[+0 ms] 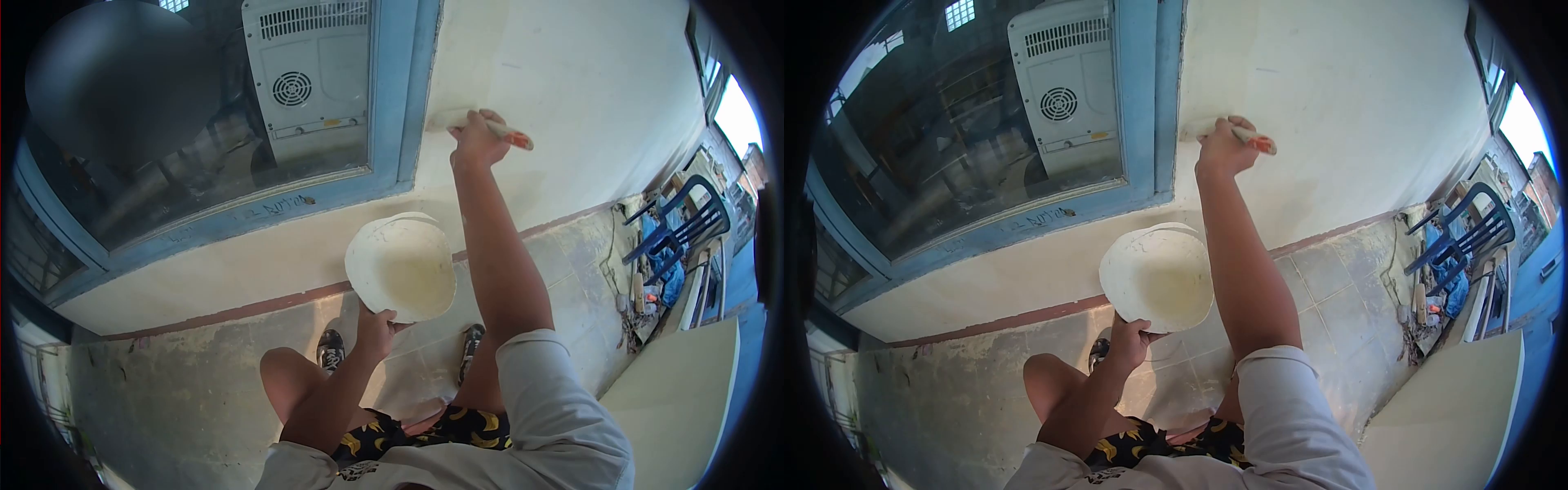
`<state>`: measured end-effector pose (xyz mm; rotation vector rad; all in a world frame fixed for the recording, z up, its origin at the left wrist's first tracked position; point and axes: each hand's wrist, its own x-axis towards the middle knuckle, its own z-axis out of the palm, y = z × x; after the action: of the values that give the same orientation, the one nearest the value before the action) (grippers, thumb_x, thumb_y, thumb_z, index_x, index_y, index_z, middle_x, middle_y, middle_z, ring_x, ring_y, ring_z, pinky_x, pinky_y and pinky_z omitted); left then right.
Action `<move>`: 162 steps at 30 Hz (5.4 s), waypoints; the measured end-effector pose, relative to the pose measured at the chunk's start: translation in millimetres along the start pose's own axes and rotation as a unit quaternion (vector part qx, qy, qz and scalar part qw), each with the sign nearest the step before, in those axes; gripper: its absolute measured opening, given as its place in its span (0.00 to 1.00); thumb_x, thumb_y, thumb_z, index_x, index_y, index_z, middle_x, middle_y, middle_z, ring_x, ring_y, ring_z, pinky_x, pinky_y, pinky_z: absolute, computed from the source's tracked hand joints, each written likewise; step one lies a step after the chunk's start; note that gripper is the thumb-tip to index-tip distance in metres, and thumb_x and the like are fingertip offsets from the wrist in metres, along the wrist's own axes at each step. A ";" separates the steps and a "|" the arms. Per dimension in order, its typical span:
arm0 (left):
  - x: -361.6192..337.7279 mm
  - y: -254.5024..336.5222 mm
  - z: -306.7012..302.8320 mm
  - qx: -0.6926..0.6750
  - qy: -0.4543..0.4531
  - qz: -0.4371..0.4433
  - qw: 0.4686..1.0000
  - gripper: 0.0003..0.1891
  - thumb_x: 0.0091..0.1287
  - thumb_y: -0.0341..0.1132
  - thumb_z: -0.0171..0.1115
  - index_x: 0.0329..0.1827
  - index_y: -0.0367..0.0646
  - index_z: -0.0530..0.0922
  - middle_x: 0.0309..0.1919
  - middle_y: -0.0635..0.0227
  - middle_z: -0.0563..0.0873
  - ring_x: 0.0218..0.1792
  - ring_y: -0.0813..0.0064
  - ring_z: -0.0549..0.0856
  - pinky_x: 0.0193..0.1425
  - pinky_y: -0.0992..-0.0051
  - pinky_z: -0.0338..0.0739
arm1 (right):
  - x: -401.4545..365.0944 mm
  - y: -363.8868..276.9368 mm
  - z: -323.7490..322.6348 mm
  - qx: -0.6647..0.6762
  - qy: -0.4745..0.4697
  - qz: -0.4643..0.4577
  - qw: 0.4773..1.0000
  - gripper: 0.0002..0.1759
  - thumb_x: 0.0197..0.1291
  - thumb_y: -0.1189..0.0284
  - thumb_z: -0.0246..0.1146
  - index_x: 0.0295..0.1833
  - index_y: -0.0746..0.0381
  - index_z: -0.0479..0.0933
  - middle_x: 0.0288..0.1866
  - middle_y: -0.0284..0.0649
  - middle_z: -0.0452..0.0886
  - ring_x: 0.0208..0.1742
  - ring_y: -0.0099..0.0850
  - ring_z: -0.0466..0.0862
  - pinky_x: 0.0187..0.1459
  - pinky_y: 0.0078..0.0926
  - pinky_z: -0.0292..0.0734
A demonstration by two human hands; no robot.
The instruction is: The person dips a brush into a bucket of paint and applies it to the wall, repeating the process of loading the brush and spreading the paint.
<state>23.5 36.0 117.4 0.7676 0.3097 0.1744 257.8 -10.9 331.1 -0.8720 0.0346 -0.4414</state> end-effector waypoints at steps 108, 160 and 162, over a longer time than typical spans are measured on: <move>18.6 5.3 -1.3 -0.028 0.010 0.018 0.999 0.29 0.54 0.17 0.51 0.61 0.43 0.60 0.54 0.59 0.74 0.51 0.62 0.80 0.50 0.59 0.81 | -56.8 26.7 -111.3 -0.501 -0.500 0.156 0.690 0.14 0.43 0.77 0.63 0.40 0.63 0.77 0.30 0.33 0.76 0.23 0.21 0.75 0.21 0.19 0.71; 40.9 -5.2 1.6 -0.012 0.059 -0.043 0.997 0.34 0.50 0.17 0.45 0.64 0.45 0.52 0.58 0.53 0.67 0.54 0.52 0.77 0.50 0.49 0.81 | -100.3 59.8 -230.7 -0.257 -0.228 0.152 0.927 0.10 0.58 0.79 0.59 0.45 0.65 0.70 0.41 0.42 0.76 0.39 0.28 0.80 0.36 0.26 0.82; 42.4 -3.9 3.7 -0.010 0.061 -0.039 0.997 0.34 0.50 0.17 0.45 0.64 0.45 0.52 0.58 0.53 0.67 0.53 0.52 0.77 0.50 0.49 0.81 | -92.9 63.0 -228.5 -0.171 -0.177 0.179 0.953 0.11 0.58 0.79 0.59 0.47 0.63 0.69 0.41 0.42 0.76 0.37 0.29 0.81 0.33 0.26 0.82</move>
<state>64.8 42.1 108.2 0.7260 0.4512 0.1513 148.7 -107.0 122.1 -1.2482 -0.0618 0.0699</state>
